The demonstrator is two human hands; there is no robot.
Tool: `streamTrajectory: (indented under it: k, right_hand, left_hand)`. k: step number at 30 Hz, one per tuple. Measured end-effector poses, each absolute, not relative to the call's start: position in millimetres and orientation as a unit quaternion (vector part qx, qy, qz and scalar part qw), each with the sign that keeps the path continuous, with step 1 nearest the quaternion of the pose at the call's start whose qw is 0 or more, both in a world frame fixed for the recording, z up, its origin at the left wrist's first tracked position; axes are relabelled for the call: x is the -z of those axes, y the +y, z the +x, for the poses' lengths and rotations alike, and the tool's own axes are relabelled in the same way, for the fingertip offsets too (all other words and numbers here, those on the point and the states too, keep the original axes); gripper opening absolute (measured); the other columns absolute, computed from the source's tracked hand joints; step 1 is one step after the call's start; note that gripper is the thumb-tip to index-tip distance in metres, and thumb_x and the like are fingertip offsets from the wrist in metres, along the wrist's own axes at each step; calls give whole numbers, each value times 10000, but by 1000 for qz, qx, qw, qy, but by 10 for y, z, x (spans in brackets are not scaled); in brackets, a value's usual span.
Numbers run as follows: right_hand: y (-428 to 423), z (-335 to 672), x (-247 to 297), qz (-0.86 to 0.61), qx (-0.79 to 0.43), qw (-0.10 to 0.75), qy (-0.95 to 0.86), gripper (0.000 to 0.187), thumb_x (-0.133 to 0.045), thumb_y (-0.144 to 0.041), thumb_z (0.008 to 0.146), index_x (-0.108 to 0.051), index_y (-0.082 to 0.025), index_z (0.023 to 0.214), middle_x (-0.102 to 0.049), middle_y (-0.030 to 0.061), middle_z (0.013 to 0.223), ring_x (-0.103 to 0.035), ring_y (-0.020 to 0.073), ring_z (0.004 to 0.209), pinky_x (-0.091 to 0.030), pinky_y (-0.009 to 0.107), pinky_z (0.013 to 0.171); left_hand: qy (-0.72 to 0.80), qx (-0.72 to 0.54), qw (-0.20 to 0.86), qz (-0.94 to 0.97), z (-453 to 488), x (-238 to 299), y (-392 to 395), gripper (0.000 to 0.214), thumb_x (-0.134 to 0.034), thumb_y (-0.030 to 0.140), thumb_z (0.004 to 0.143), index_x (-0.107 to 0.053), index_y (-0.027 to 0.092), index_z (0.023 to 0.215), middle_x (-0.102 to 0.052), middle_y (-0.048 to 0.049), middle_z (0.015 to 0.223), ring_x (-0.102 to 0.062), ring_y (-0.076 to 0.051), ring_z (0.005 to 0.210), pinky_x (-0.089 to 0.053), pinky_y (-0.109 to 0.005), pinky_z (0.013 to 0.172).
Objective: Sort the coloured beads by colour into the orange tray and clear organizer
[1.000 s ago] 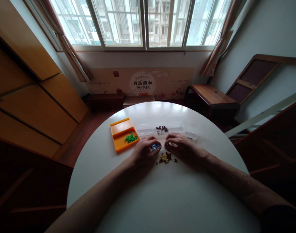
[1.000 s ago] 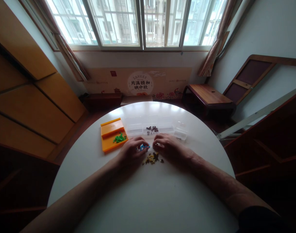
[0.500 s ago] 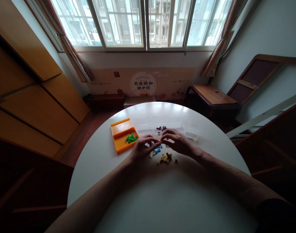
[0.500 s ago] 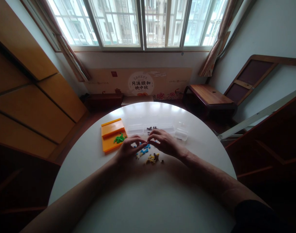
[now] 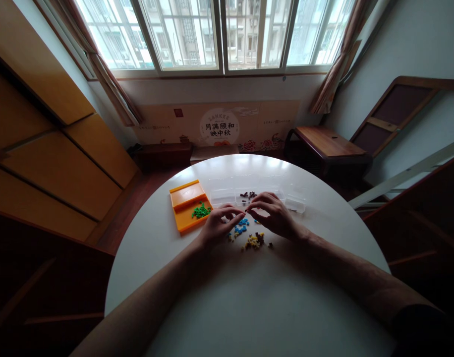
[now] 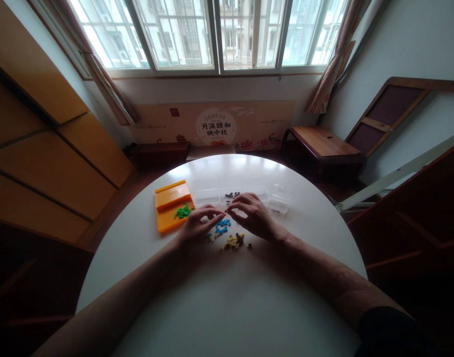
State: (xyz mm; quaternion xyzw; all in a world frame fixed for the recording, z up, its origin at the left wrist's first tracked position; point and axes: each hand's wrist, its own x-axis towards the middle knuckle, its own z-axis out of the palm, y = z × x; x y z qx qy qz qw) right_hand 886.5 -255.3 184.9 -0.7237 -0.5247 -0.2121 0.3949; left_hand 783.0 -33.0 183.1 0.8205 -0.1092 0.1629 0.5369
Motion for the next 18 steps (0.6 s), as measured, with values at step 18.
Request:
streamTrajectory:
  k: [18]
  right_hand:
    - [-2610,8980,-1738,-799,229,379,-407,128,-673,-260,1058,-796,-262,1023,-781,62,1044,-694,272,999,-520,483,983]
  left_hand:
    - [-195,-138,472,849,7793,-1857,-341,197,-746,359,1003,-844,192,1041,-753,-87,990,-683,-152,812,-573,-260,737]
